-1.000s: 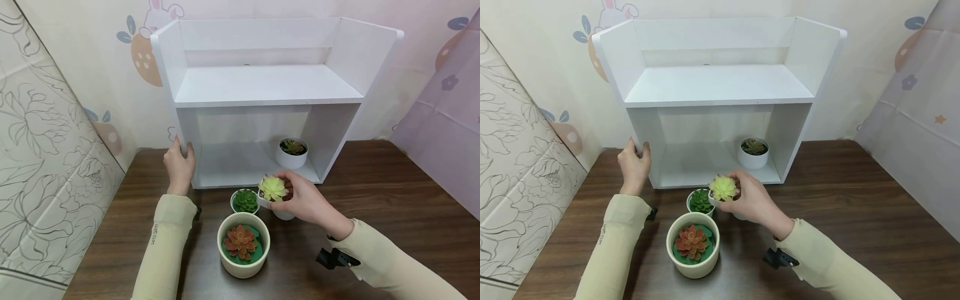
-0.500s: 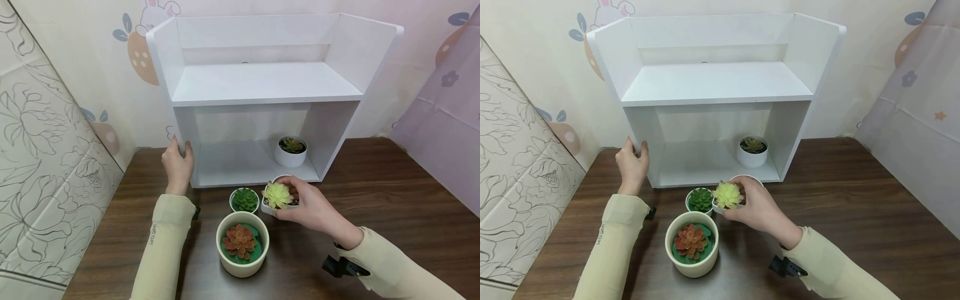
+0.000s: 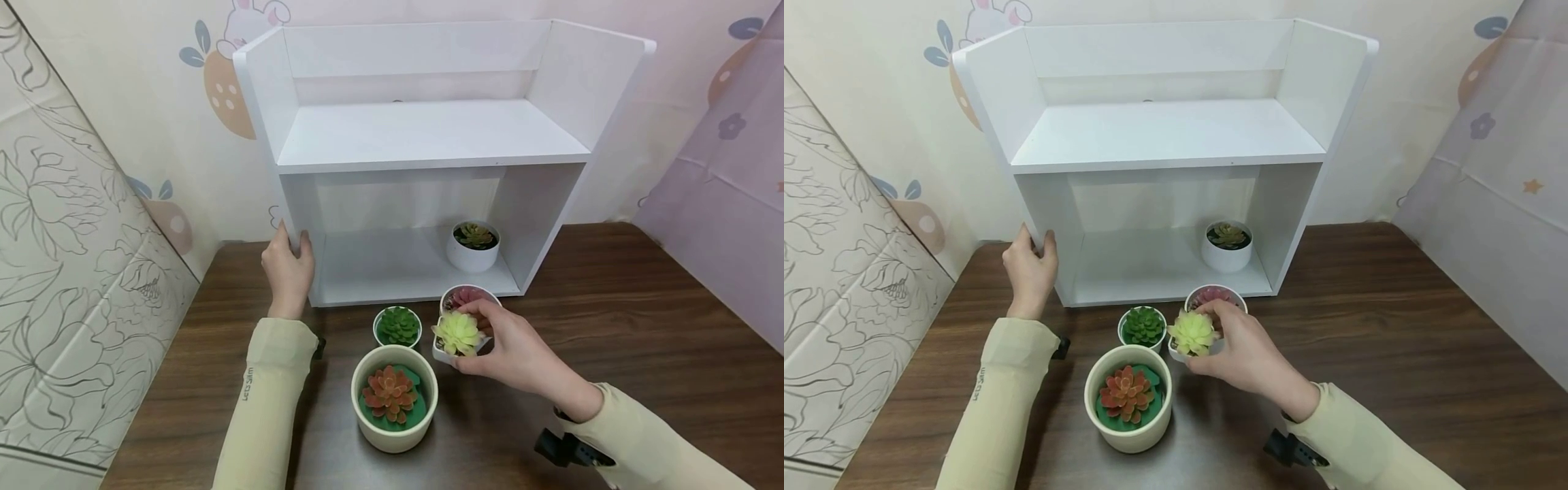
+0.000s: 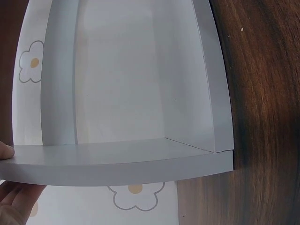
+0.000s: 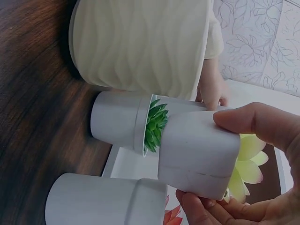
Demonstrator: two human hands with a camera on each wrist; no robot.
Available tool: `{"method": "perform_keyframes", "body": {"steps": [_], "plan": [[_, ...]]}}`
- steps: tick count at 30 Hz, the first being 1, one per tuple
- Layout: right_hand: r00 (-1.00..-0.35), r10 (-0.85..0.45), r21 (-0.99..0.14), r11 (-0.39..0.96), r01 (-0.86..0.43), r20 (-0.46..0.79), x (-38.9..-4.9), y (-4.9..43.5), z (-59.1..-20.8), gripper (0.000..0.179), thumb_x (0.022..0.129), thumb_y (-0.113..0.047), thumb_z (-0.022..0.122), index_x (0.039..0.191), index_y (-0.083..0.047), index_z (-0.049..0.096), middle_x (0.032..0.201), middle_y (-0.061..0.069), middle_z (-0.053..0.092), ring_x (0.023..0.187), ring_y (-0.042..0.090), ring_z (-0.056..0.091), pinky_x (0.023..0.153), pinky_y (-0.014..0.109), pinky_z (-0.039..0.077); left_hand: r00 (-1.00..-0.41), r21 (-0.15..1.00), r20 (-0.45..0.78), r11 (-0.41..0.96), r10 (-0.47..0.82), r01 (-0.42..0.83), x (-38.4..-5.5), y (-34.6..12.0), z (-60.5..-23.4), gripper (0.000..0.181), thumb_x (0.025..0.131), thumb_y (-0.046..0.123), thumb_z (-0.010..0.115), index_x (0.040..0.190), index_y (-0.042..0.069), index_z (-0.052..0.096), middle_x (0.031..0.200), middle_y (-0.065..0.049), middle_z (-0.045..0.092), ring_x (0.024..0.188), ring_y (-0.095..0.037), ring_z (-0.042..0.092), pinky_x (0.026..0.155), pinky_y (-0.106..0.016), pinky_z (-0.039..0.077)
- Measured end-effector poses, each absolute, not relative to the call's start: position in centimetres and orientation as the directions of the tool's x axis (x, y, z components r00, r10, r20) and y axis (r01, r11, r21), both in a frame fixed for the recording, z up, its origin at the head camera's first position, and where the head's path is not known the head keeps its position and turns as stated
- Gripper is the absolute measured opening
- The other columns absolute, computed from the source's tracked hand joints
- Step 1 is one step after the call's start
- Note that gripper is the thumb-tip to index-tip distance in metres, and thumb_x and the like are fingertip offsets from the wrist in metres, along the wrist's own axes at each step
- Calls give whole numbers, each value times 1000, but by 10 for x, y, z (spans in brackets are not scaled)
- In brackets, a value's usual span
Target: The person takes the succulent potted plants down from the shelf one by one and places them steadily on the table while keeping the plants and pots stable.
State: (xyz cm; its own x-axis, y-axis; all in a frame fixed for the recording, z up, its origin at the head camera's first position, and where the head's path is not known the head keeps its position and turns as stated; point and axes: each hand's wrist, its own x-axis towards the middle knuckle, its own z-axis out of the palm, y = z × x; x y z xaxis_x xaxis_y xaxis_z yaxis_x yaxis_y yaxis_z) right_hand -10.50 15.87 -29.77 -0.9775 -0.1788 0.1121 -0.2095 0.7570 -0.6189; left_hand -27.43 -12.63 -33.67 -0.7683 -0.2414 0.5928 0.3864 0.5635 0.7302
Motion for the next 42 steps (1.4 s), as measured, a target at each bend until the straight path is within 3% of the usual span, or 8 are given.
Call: {"method": "perform_keyframes", "body": {"steps": [17, 42], "plan": [[-973, -209, -596, 770, -228, 102, -94, 169, -311, 57, 65, -22, 86, 114, -7, 60, 97, 0, 65, 85, 11, 60, 70, 24, 51, -771, 734, 587, 563, -246, 379, -274, -127, -338, 28, 95, 10, 54, 118, -5, 59, 116, -27, 64, 108, -39, 63, 86, -51, 55], [-962, -261, -619, 743, -254, 81, -92, 170, -341, 56, 62, -17, 85, 111, -7, 61, 99, -1, 63, 84, 9, 59, 71, 24, 52, -769, 734, 591, 557, -244, 388, -275, -125, -338, 29, 95, 8, 54, 121, -4, 59, 119, -26, 64, 109, -39, 63, 87, -51, 54]]}}
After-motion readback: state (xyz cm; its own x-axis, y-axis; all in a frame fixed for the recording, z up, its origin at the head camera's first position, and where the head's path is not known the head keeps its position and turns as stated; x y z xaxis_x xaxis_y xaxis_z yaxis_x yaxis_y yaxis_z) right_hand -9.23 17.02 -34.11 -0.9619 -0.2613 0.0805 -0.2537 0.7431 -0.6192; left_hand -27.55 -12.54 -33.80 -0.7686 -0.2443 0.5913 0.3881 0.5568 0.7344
